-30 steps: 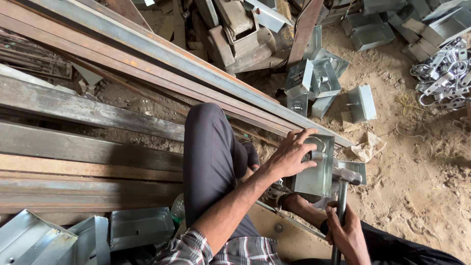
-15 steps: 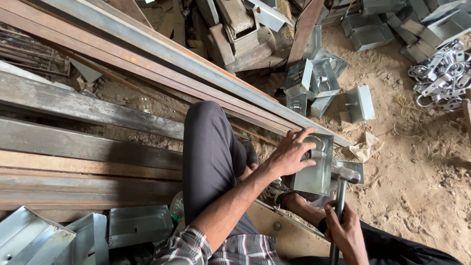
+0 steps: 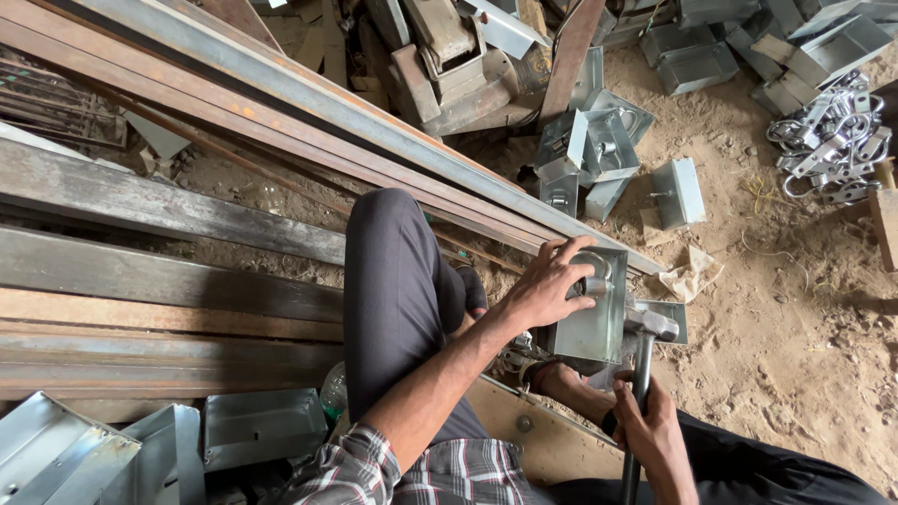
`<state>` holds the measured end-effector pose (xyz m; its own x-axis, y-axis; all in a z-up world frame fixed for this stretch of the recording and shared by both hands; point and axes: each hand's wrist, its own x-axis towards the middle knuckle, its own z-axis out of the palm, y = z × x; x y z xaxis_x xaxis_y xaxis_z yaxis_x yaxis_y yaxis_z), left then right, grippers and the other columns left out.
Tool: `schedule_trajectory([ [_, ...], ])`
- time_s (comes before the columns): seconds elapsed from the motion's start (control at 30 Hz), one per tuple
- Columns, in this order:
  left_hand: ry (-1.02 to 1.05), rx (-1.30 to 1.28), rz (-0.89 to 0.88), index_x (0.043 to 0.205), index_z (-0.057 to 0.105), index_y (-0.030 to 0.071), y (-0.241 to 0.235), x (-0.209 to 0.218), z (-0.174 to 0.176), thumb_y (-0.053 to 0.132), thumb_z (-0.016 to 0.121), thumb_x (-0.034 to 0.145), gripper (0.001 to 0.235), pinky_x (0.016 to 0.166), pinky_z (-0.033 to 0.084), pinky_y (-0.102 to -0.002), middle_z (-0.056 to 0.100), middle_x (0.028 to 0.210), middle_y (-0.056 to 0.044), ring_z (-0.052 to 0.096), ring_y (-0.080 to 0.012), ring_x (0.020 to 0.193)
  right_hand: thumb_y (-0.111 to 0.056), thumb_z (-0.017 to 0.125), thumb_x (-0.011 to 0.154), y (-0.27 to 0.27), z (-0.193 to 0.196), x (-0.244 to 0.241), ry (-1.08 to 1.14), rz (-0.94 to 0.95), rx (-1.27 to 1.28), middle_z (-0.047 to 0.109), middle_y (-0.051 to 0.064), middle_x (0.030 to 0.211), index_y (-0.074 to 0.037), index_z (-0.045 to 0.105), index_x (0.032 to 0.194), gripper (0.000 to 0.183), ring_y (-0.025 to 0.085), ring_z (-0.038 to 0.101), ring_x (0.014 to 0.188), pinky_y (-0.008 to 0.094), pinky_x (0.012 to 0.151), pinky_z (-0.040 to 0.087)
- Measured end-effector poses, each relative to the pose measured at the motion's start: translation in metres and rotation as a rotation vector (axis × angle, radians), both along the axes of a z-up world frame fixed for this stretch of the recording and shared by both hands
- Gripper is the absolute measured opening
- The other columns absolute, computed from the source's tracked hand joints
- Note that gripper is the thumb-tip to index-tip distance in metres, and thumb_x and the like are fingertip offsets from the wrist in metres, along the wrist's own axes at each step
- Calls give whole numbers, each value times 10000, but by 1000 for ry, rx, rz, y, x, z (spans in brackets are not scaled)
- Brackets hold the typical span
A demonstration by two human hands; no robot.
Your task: The person assembles a metal hinge and handle onto a small metal enclosure using a hammer to tap a pin into place.
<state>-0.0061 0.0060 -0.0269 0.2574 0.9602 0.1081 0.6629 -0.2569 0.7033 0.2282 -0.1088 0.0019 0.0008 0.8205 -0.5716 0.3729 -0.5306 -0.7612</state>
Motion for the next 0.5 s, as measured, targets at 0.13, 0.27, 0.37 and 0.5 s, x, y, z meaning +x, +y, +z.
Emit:
schedule_trajectory([
  [0.13,0,21,0,1139,731,52,2,1,-2,279,919,708,523,1130,426,-517,378,1559,-68,387,-401,1372,-267,640,962,1,-1,0,12,5,14,480,40,548,7,641,1128,321,151,475,416,324,389,406],
  [0.27,-3,-4,-1,1144,728,55,1,0,-2,273,914,715,516,1138,437,-502,390,1573,-55,400,-393,1376,-258,638,965,1,2,-1,6,8,14,488,38,557,4,647,1125,307,149,492,423,319,394,408],
  [0.37,-20,38,10,1136,729,52,0,0,0,270,921,711,515,1154,422,-509,394,1571,-54,392,-400,1389,-252,650,959,0,2,-1,-1,2,6,498,42,561,10,645,1125,311,154,496,425,323,391,409],
  [0.5,-24,7,8,1138,727,54,-1,-1,1,260,913,721,500,1146,426,-508,393,1577,-39,388,-397,1376,-246,648,947,0,-2,2,21,8,43,504,37,564,2,644,1137,313,154,502,419,323,381,411],
])
